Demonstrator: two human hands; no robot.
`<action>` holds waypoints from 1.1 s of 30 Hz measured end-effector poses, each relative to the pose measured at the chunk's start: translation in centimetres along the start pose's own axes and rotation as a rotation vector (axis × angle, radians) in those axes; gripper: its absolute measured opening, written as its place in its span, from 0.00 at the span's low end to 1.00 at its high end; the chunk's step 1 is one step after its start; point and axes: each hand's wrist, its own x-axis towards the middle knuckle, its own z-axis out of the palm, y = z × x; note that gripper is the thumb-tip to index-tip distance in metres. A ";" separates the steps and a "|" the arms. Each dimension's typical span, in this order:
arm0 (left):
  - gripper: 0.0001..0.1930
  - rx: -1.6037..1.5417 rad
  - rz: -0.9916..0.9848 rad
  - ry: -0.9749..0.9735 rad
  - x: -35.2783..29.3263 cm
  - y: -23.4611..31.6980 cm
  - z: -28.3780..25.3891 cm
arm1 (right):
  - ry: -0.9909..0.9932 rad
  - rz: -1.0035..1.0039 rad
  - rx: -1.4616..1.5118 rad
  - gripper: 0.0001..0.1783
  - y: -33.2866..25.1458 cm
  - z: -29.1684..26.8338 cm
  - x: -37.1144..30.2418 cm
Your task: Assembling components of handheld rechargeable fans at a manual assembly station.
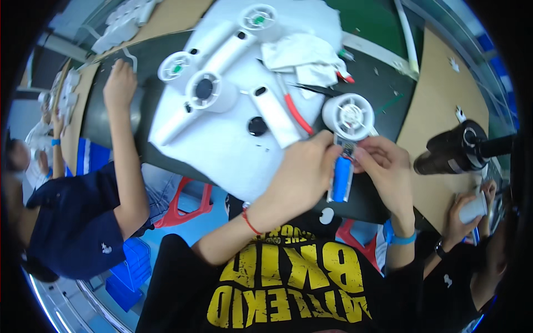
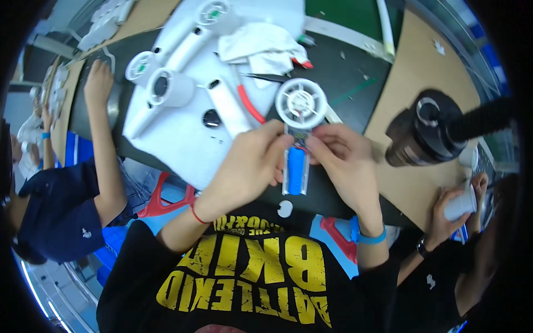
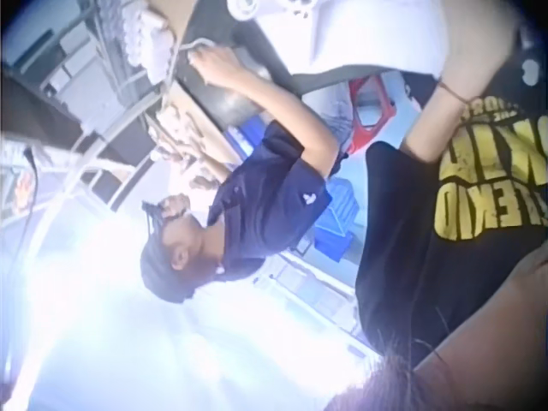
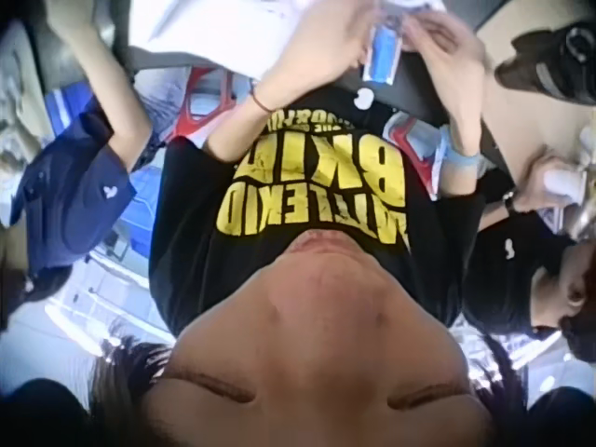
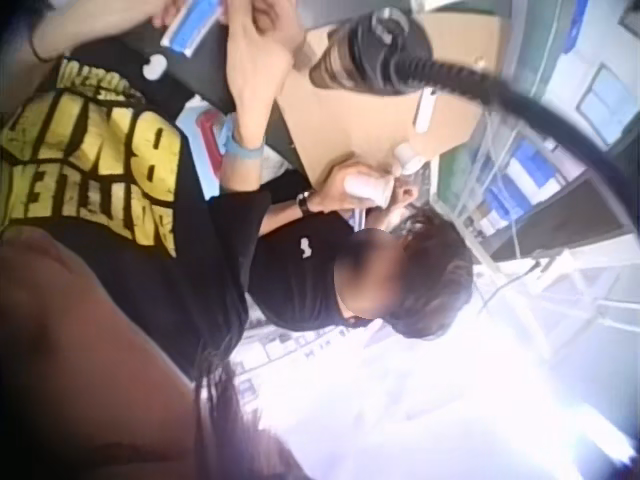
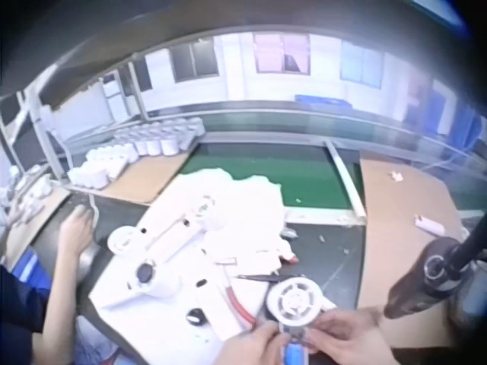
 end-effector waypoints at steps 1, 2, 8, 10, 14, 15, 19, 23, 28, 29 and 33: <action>0.10 -0.004 0.040 0.018 -0.6 0.1 0.3 | -0.019 -0.018 0.000 0.08 0.1 0.1 -0.5; 0.10 0.002 0.044 0.042 -0.9 0.3 0.2 | 0.022 -0.071 0.023 0.08 0.1 0.2 -0.9; 0.11 -0.318 0.110 -0.077 -4.1 2.2 -1.8 | 0.048 -0.265 0.074 0.06 -1.9 1.7 -3.7; 0.11 -0.352 0.099 -0.067 -5.5 1.6 -2.5 | 0.025 -0.291 0.042 0.06 -2.4 2.9 -4.3; 0.13 -0.440 0.039 -0.037 -9.0 -0.8 -4.7 | -0.134 -0.289 -0.026 0.07 -2.6 6.1 -4.5; 0.15 -0.478 0.032 0.049 -9.9 -1.8 -5.2 | -0.205 -0.287 -0.072 0.07 -2.6 6.9 -4.4; 0.15 -0.578 -0.086 0.319 -12.2 -4.0 -7.4 | -0.216 -0.362 -0.195 0.08 -1.9 8.7 -3.9; 0.13 -0.585 -0.075 0.323 -11.8 -5.5 -8.6 | -0.009 -0.416 -0.489 0.09 0.0 9.2 -3.9; 0.12 -0.561 -0.130 0.261 -10.9 -6.2 -8.8 | -0.010 -0.439 -0.528 0.10 0.0 10.8 -4.0; 0.12 -0.570 -0.135 0.264 -11.0 -6.3 -8.9 | -0.022 -0.442 -0.523 0.10 -0.1 11.2 -4.0; 0.11 -0.582 -0.125 0.240 -11.1 -6.6 -9.0 | -0.090 -0.493 -0.510 0.11 -0.6 12.6 -4.4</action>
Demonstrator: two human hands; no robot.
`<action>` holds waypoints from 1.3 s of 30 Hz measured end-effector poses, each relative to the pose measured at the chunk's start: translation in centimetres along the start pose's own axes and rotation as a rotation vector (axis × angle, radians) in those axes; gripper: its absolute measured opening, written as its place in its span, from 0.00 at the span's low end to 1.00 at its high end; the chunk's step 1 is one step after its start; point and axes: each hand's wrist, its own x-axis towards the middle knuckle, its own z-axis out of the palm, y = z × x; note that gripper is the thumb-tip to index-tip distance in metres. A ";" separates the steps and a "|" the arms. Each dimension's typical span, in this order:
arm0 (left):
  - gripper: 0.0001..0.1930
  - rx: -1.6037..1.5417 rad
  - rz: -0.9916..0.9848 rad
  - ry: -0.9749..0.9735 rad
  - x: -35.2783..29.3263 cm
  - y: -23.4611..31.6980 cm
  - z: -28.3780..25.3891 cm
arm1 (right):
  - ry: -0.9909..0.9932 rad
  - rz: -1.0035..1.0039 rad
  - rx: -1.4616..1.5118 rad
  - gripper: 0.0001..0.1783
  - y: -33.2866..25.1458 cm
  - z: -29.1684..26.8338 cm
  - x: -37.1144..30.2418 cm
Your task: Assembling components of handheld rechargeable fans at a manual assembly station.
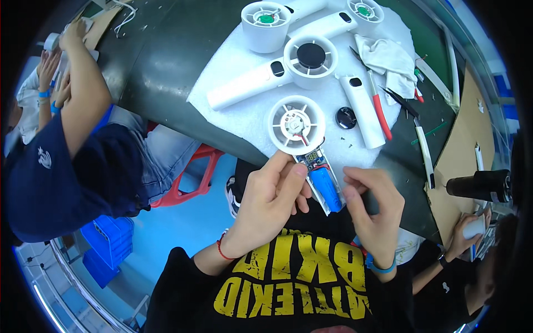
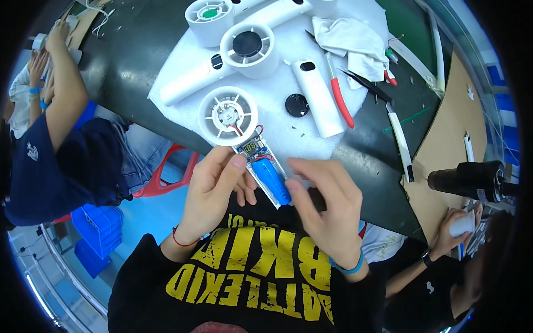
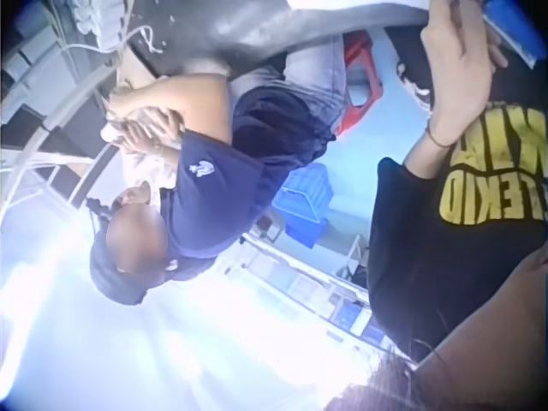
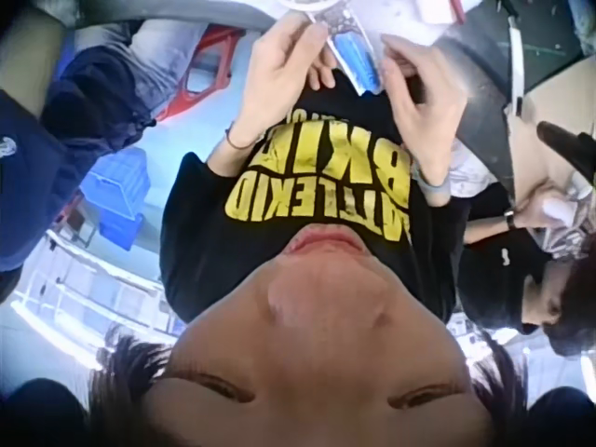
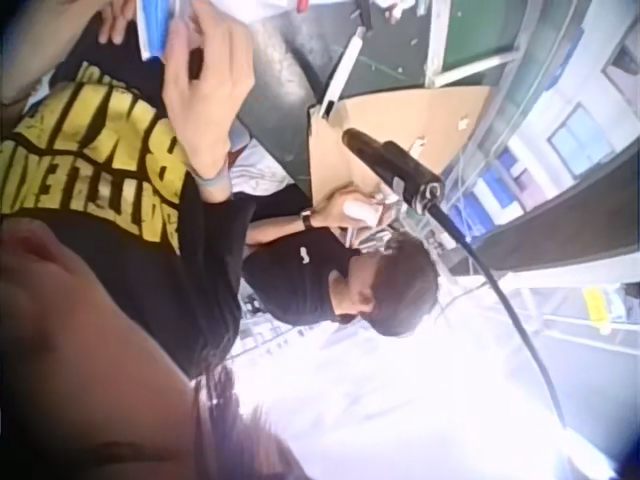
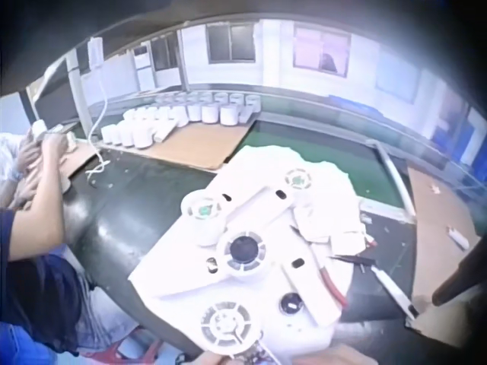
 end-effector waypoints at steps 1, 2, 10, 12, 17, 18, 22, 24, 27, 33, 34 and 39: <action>0.12 0.005 0.002 0.001 0.2 0.0 0.0 | -0.003 -0.021 -0.004 0.12 0.0 0.2 0.1; 0.12 0.010 0.005 0.000 0.5 0.0 0.1 | 0.000 -0.026 -0.006 0.12 0.1 0.4 0.4; 0.12 -0.026 -0.046 -0.018 1.2 0.7 0.3 | 0.831 -0.377 -0.607 0.18 2.4 -8.9 -3.4; 0.12 0.017 -0.034 0.012 0.7 0.8 0.6 | 1.161 -0.322 -0.621 0.27 3.3 -12.8 -2.2; 0.14 0.064 -0.030 -0.023 1.4 0.4 0.2 | 0.518 -0.075 -0.057 0.39 9.8 -18.3 0.7; 0.14 0.083 -0.030 -0.049 1.8 0.0 0.6 | 0.307 -0.126 -0.010 0.43 8.4 -17.6 2.0; 0.15 0.060 -0.002 -0.077 1.2 -0.3 0.0 | 0.235 0.030 -0.068 0.58 6.5 -17.9 2.7; 0.15 0.069 0.050 -0.074 0.9 -0.4 0.5 | 0.335 -0.145 0.150 0.63 5.8 -17.3 2.4; 0.16 0.077 0.039 -0.073 0.4 -0.3 1.1 | 0.362 -0.210 0.224 0.64 4.1 -17.6 0.7; 0.22 -0.013 0.072 -0.152 0.4 -1.1 1.6 | 0.333 -0.305 0.574 0.50 3.2 -14.9 0.8; 0.22 -0.038 0.096 -0.116 -0.2 -1.4 2.0 | 0.347 -0.305 0.636 0.48 3.5 -14.8 0.4; 0.20 -0.036 0.202 -0.029 -1.8 -2.6 3.2 | 0.359 -0.487 0.853 0.39 4.1 -12.6 1.2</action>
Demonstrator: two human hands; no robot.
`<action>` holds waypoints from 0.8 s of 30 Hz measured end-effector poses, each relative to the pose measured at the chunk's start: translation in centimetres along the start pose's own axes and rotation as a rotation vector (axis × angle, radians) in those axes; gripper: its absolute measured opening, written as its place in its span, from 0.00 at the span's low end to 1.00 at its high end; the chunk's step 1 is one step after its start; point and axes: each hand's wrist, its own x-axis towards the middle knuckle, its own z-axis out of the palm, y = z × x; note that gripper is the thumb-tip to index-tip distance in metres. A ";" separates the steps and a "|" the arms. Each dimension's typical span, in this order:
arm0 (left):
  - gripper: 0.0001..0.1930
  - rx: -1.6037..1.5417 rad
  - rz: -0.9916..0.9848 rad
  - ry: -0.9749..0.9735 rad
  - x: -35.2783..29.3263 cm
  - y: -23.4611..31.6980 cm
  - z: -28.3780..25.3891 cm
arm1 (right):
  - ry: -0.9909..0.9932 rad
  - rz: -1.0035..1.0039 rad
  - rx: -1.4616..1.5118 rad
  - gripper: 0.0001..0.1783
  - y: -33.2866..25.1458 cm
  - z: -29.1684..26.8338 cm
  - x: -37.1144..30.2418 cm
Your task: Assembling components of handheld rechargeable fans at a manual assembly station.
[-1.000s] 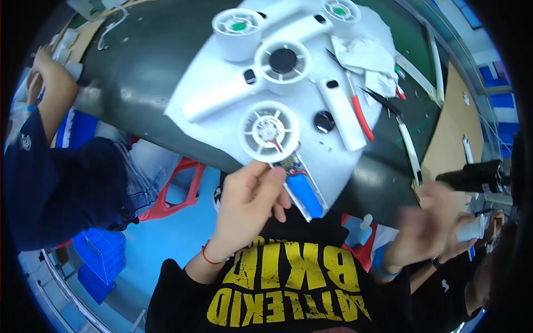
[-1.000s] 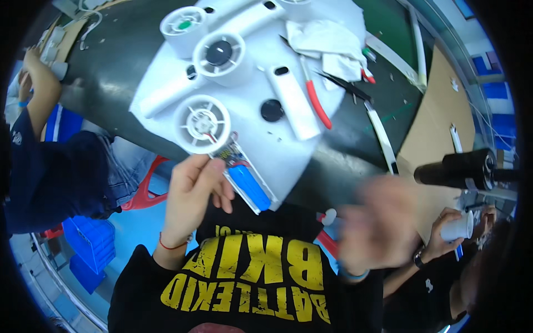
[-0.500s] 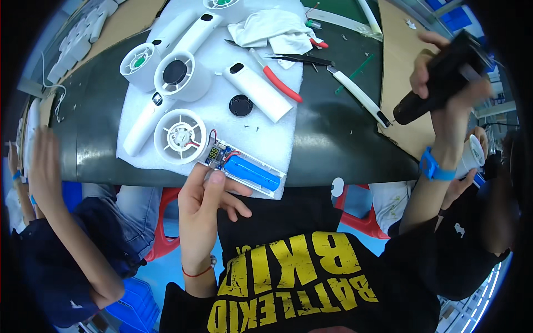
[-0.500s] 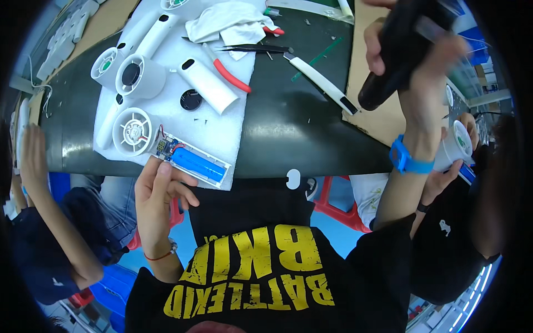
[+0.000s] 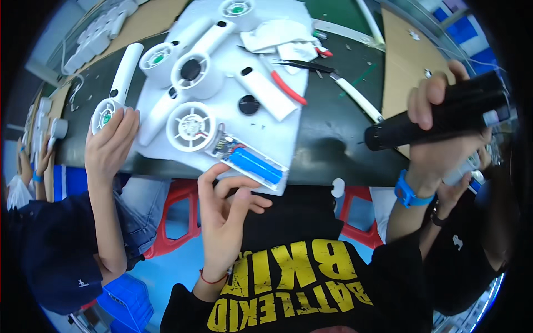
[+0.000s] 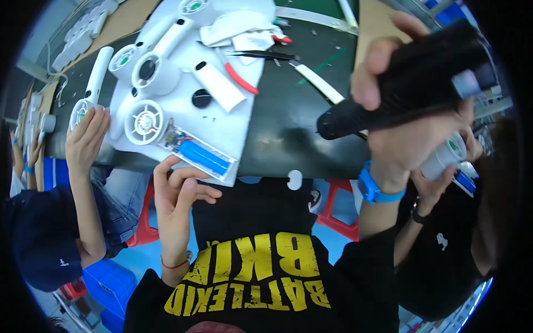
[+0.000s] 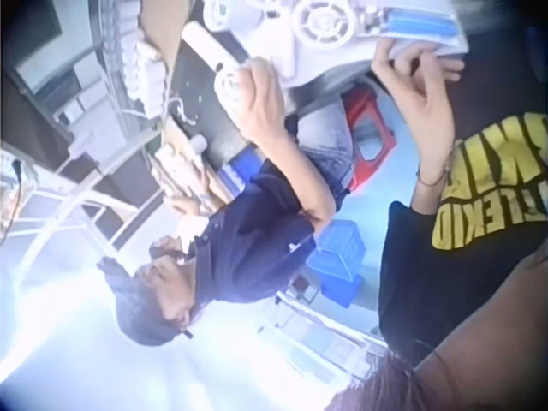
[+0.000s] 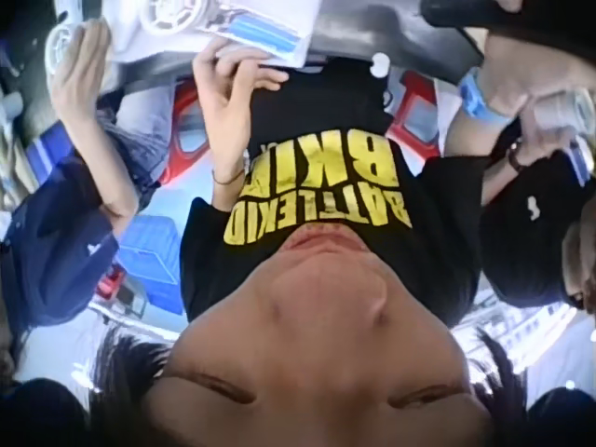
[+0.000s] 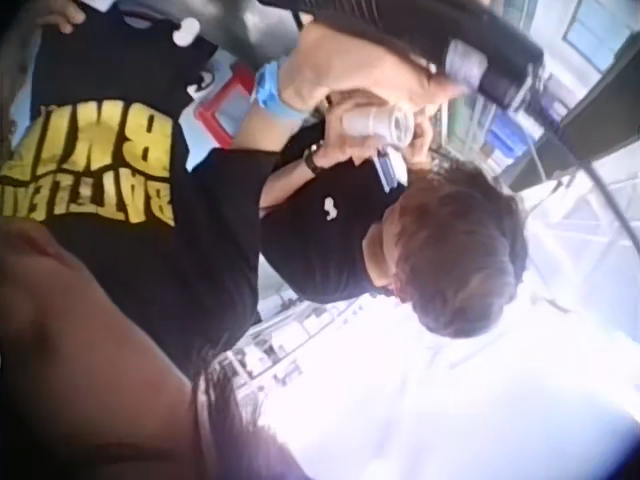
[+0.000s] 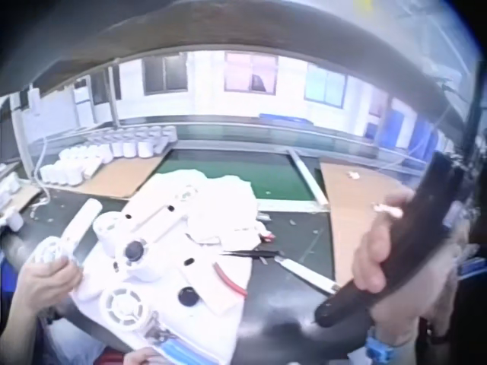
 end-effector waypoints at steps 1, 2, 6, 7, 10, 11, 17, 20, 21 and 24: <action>0.20 -0.009 -0.006 -0.018 0.0 0.0 -0.1 | -0.018 -0.020 0.028 0.38 0.4 -0.1 0.0; 0.20 0.019 -0.005 -0.031 -0.1 0.0 -0.2 | 0.019 -0.021 -0.009 0.38 0.3 -0.2 -0.1; 0.12 0.069 -0.019 -0.081 -0.6 -0.1 -1.5 | -0.003 -0.048 -0.011 0.39 0.7 0.3 -0.4; 0.09 0.091 -0.038 -0.138 -0.6 -0.3 -1.8 | -0.007 -0.051 -0.017 0.39 0.9 0.4 -0.4; 0.05 0.120 -0.070 -0.116 -1.2 0.2 -0.6 | 0.021 -0.006 -0.071 0.39 1.3 0.6 -0.4; 0.04 0.187 -0.080 -0.145 -1.4 0.2 -0.5 | 0.014 -0.008 -0.069 0.39 1.4 0.6 -0.4; 0.14 0.379 0.170 -0.263 -0.4 1.3 2.4 | 0.039 -0.027 0.045 0.34 0.0 2.5 -0.4; 0.19 0.476 0.342 -0.265 1.1 2.2 4.3 | -0.036 -0.056 0.232 0.23 -1.0 3.4 -0.1; 0.19 0.517 0.387 -0.257 1.6 2.2 5.0 | -0.032 -0.055 0.241 0.23 -1.6 3.4 0.2; 0.16 0.573 0.483 -0.258 2.8 1.6 5.4 | -0.190 -0.027 0.467 0.19 -2.0 3.3 1.1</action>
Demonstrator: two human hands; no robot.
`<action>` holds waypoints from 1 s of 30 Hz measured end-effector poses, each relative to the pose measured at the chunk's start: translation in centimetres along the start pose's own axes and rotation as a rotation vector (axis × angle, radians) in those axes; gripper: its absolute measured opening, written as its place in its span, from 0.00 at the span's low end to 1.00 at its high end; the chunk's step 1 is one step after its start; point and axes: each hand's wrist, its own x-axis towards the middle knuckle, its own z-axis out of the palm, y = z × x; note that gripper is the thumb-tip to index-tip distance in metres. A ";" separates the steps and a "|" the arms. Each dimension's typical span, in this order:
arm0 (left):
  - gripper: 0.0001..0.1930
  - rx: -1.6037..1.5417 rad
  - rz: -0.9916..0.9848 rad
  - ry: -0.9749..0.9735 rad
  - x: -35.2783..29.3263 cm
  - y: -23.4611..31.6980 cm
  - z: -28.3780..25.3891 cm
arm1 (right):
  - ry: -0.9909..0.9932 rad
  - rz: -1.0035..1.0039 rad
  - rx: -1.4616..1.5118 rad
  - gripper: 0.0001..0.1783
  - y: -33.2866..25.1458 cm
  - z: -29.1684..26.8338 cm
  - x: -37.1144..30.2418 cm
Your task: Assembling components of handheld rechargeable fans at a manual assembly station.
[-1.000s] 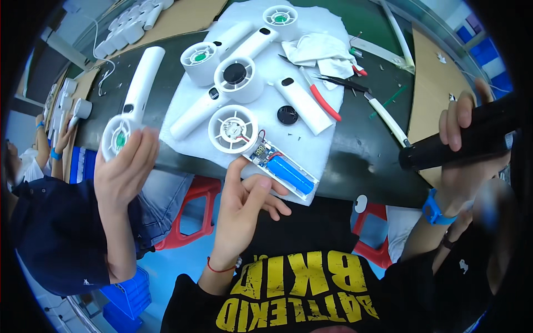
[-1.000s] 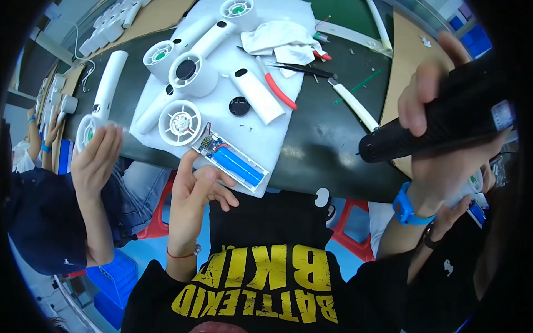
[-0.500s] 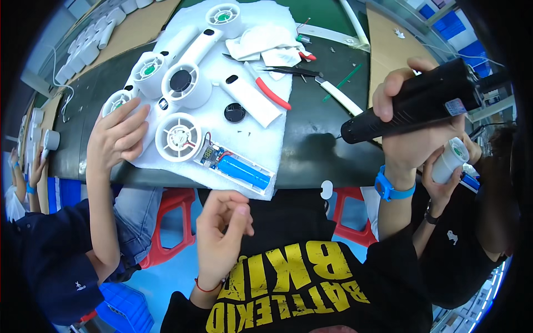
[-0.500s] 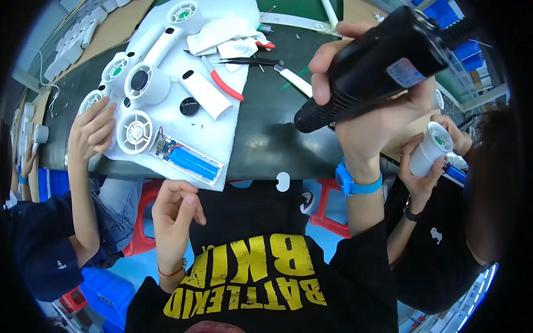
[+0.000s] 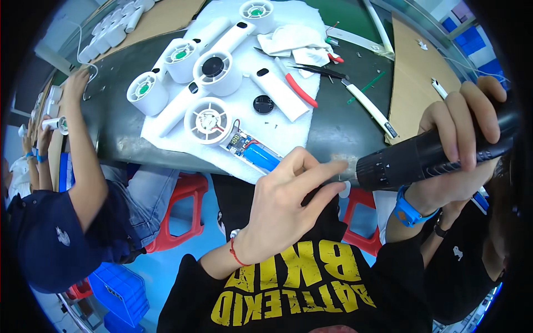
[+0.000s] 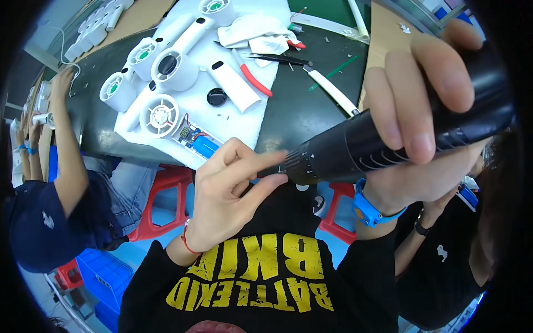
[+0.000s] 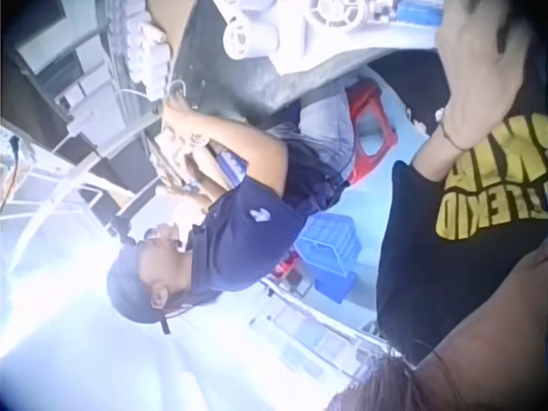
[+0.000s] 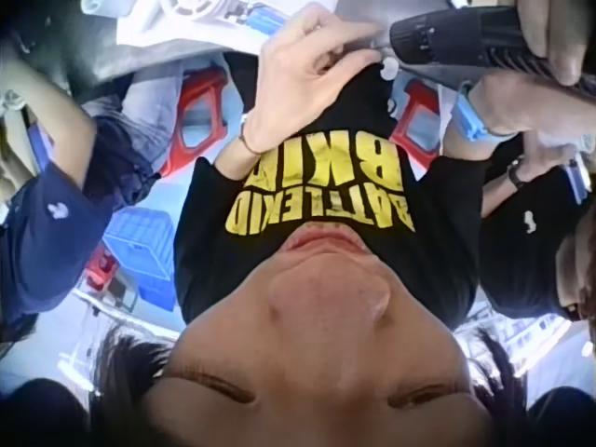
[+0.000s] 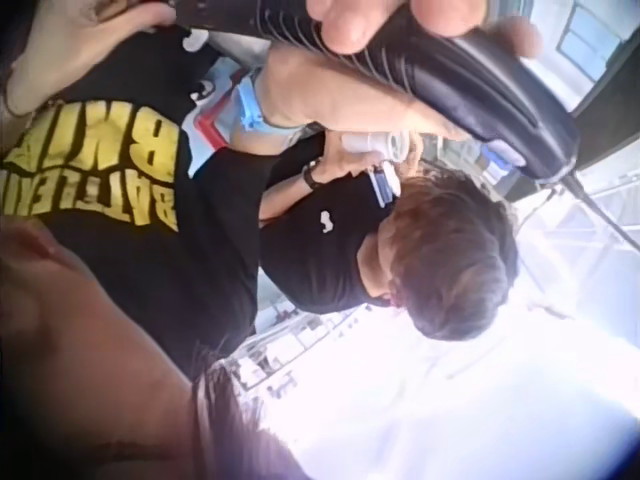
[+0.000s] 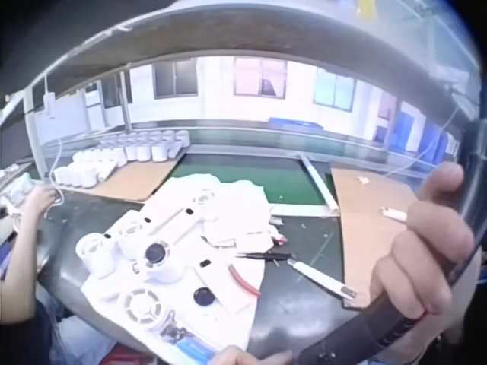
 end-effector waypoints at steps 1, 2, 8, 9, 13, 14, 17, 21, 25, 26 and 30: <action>0.13 0.009 0.049 -0.005 0.1 -0.4 0.1 | -0.002 -0.003 0.010 0.19 0.1 0.1 0.0; 0.09 0.022 0.049 0.018 0.1 -0.5 0.1 | 0.055 -0.022 0.014 0.18 0.3 0.5 -0.1; 0.08 0.159 0.096 0.080 0.0 -0.5 -0.3 | 0.161 -0.030 0.034 0.16 1.1 1.2 0.1; 0.08 0.200 0.104 0.086 -0.1 -0.5 -0.4 | 0.073 0.022 -0.051 0.15 0.9 0.7 0.0; 0.06 0.258 0.056 0.144 -1.5 -0.6 -1.1 | 0.143 -0.015 -0.106 0.11 2.5 1.8 -1.5; 0.07 0.278 0.094 0.165 -1.8 -0.6 -1.2 | 0.097 -0.046 -0.146 0.12 2.7 2.4 -1.6; 0.06 0.174 0.134 0.072 -1.8 -0.9 -1.1 | 0.074 -0.055 -0.076 0.14 1.0 1.9 -3.5; 0.07 0.092 0.175 0.158 -2.5 -1.4 -0.9 | -0.012 0.063 0.010 0.13 2.6 1.1 -1.9; 0.07 0.068 0.184 0.128 -2.3 -1.3 -1.1 | -0.560 0.169 0.051 0.23 2.9 -1.8 0.7; 0.07 0.098 0.183 0.122 -2.3 -1.3 -0.8 | -0.685 0.214 0.042 0.26 2.2 -2.5 1.2; 0.21 0.125 0.014 0.197 -2.2 0.7 -1.6 | -0.572 0.196 -0.108 0.32 2.2 -1.9 2.3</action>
